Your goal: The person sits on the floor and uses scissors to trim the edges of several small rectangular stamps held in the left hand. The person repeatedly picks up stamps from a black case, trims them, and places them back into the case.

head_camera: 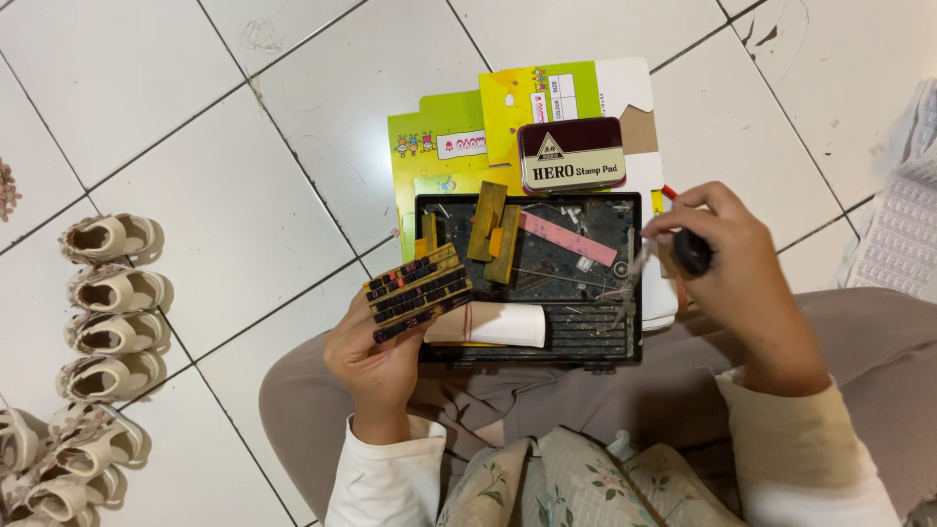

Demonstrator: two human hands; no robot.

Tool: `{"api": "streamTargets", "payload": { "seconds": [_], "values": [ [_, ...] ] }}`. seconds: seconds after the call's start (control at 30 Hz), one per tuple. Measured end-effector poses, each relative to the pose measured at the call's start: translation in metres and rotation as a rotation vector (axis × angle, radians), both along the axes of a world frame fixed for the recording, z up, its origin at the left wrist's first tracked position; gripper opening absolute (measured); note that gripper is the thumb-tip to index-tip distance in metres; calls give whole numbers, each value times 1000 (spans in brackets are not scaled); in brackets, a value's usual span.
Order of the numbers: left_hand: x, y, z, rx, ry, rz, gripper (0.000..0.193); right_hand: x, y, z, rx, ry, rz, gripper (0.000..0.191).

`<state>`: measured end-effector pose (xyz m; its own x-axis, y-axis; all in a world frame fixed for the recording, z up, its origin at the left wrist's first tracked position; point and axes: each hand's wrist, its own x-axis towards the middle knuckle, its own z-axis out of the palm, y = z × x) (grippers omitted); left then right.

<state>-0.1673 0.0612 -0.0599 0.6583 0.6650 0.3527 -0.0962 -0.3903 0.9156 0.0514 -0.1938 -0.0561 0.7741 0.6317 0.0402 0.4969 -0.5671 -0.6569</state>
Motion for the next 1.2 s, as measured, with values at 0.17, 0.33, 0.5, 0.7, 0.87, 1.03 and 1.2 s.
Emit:
{"api": "streamTargets", "payload": {
  "seconds": [0.17, 0.33, 0.5, 0.7, 0.87, 1.03, 1.2],
  "values": [
    [-3, 0, 0, 10, 7, 8, 18, 11, -23, 10, -122, 128, 37, 14],
    [-4, -1, 0, -14, 8, 5, 18, 13, -27, 15, -135, 113, -15, 14],
    [-3, -2, 0, -38, 2, 6, 18, 3, -13, 15, -27, 125, 65, 13],
    [-3, -2, 2, -15, 15, -3, 18, -15, 10, 6, 68, 11, -109, 11],
    [-2, -2, 2, -8, 6, -8, 19, -15, 29, -2, -54, -155, -91, 26],
    [-3, -1, 3, 12, -1, -7, 19, -19, 40, -10, -171, -211, -160, 24],
    [-3, -1, 2, 12, 10, 3, 19, -15, 45, -19, -217, -277, -177, 16]
  ]
}}
